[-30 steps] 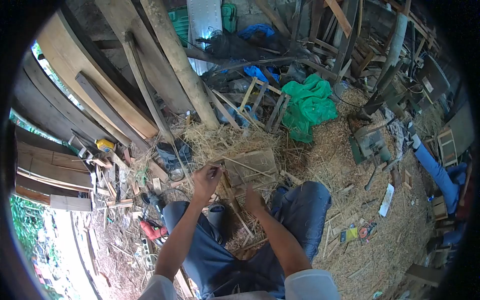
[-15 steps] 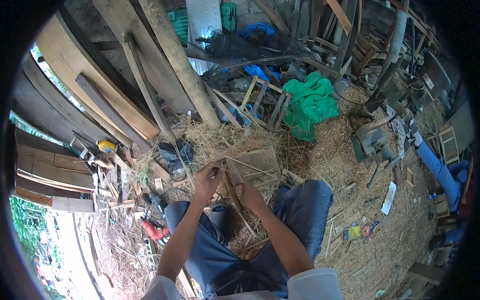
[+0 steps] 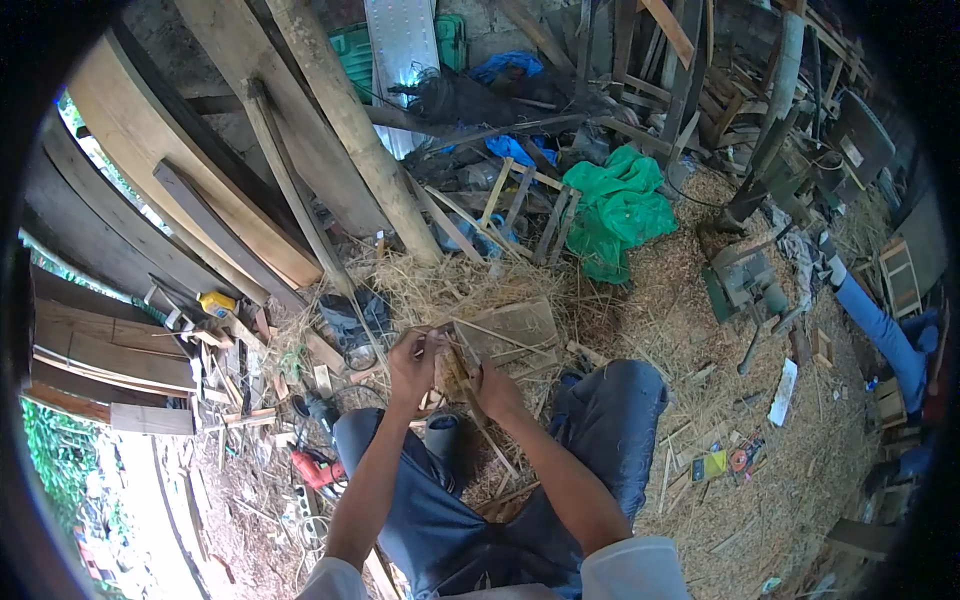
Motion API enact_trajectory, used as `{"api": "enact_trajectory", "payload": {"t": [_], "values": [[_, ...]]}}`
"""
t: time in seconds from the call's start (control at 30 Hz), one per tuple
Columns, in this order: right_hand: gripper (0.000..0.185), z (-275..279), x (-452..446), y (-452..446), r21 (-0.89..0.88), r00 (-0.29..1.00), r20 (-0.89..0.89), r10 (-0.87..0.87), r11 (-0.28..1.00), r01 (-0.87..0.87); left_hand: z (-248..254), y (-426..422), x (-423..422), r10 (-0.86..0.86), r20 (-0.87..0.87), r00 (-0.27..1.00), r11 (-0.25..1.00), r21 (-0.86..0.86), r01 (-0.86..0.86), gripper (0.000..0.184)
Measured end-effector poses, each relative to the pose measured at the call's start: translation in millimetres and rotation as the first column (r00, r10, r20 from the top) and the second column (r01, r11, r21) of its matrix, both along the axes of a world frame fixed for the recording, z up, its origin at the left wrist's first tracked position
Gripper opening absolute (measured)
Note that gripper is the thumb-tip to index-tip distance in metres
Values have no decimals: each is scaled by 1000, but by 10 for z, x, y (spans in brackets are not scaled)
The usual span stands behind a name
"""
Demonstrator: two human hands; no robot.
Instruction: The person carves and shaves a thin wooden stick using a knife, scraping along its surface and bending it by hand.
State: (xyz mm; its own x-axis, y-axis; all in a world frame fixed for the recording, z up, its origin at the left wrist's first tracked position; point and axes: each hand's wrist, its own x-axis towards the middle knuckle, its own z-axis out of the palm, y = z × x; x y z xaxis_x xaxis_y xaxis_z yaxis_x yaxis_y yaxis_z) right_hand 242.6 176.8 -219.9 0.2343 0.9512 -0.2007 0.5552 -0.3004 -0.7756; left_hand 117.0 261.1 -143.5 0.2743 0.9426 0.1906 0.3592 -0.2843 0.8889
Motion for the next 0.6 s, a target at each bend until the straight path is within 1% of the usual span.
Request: {"api": "enact_trajectory", "payload": {"t": [0.03,0.07,0.13,0.17,0.23,0.27,0.33,0.43,0.47,0.53,0.57,0.6], "values": [[24,22,-9,-4,-49,1000,0,8,999,-8,-33,17,-26,17,17,1000,1000,22,-17,6],[24,41,-23,3,-47,1000,-3,9,999,-9,-70,33,-51,18,14,1000,1000,24,-18,6],[24,68,-20,6,-66,1000,2,13,998,-13,-82,31,-56,80,44,996,991,103,-85,5],[24,79,-17,7,-68,1000,3,8,998,-8,-92,25,-55,75,44,996,992,100,-80,5],[23,183,-51,36,16,999,17,42,999,-43,-52,10,-50,71,111,991,997,32,-75,3],[23,239,-76,43,17,999,15,39,999,-40,-29,2,-49,68,110,992,997,33,-72,3],[20,403,-122,46,205,999,19,37,978,-40,-23,-16,-58,36,88,995,997,69,-42,3],[19,408,-161,52,246,999,33,24,969,-31,-44,-26,-46,17,53,998,996,86,-22,4],[19,367,-159,35,245,999,33,25,969,-32,-52,-36,-45,18,54,998,996,84,-23,4],[19,158,-156,-12,152,999,-30,35,988,-31,-6,-51,-26,47,31,998,990,128,-51,5],[19,54,-152,-31,154,999,-31,32,988,-27,13,-51,-28,44,29,999,990,130,-47,5],[20,8,-149,-46,100,999,-31,37,994,-33,21,-47,-47,52,19,998,992,114,-54,6]]}}
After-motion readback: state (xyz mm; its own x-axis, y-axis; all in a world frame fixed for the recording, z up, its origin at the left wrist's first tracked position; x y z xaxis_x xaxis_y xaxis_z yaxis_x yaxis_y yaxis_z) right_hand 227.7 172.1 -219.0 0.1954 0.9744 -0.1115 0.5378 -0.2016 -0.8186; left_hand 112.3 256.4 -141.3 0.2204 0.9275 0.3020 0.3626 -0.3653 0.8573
